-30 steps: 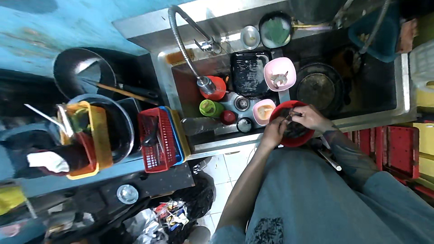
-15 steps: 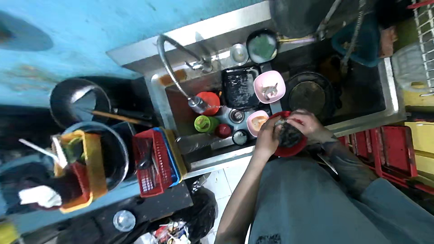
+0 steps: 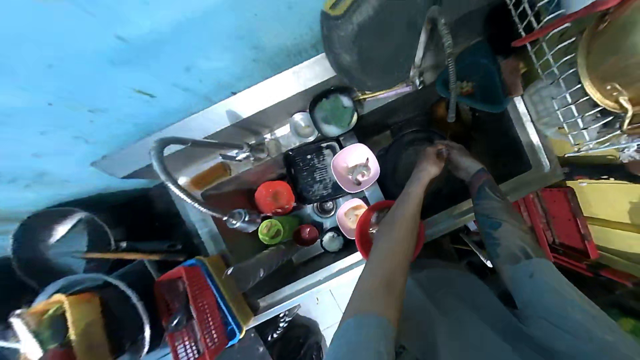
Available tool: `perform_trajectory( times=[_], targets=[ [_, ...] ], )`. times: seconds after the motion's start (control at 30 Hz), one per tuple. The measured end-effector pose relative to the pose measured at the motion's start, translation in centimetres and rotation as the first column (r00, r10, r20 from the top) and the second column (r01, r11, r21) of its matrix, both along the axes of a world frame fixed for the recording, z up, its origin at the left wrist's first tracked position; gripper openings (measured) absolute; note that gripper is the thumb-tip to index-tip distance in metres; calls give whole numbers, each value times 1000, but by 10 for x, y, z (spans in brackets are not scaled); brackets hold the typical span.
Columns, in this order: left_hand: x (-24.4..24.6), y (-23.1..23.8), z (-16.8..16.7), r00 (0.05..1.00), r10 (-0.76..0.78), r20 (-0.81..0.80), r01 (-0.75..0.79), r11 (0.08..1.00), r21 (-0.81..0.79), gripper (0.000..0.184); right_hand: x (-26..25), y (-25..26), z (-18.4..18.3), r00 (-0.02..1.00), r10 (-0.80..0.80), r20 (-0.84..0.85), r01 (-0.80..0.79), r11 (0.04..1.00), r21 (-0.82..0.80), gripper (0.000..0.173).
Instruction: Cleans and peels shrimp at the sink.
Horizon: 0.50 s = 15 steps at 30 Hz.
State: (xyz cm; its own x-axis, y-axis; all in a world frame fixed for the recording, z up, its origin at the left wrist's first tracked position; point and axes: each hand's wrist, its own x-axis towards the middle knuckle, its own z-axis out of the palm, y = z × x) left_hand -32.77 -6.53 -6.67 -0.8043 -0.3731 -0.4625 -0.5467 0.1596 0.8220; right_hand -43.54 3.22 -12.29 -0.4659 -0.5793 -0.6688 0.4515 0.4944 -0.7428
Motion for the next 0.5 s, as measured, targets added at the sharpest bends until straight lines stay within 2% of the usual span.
perform_trajectory(
  times=[0.1,0.23,0.5],
  targets=[
    [-19,-2,-12,1000,20,-12,-20,999,31,32,-5,8,2,980,-152,127,159,986,-42,35],
    [-28,-9,-17,1000,0,-25,0,1000,-10,33,-8,12,1,966,-204,161,225,966,-124,38],
    [-18,-13,-31,982,89,-166,-92,996,-10,32,-12,16,-2,987,-161,-4,160,979,-123,36]
  ],
)
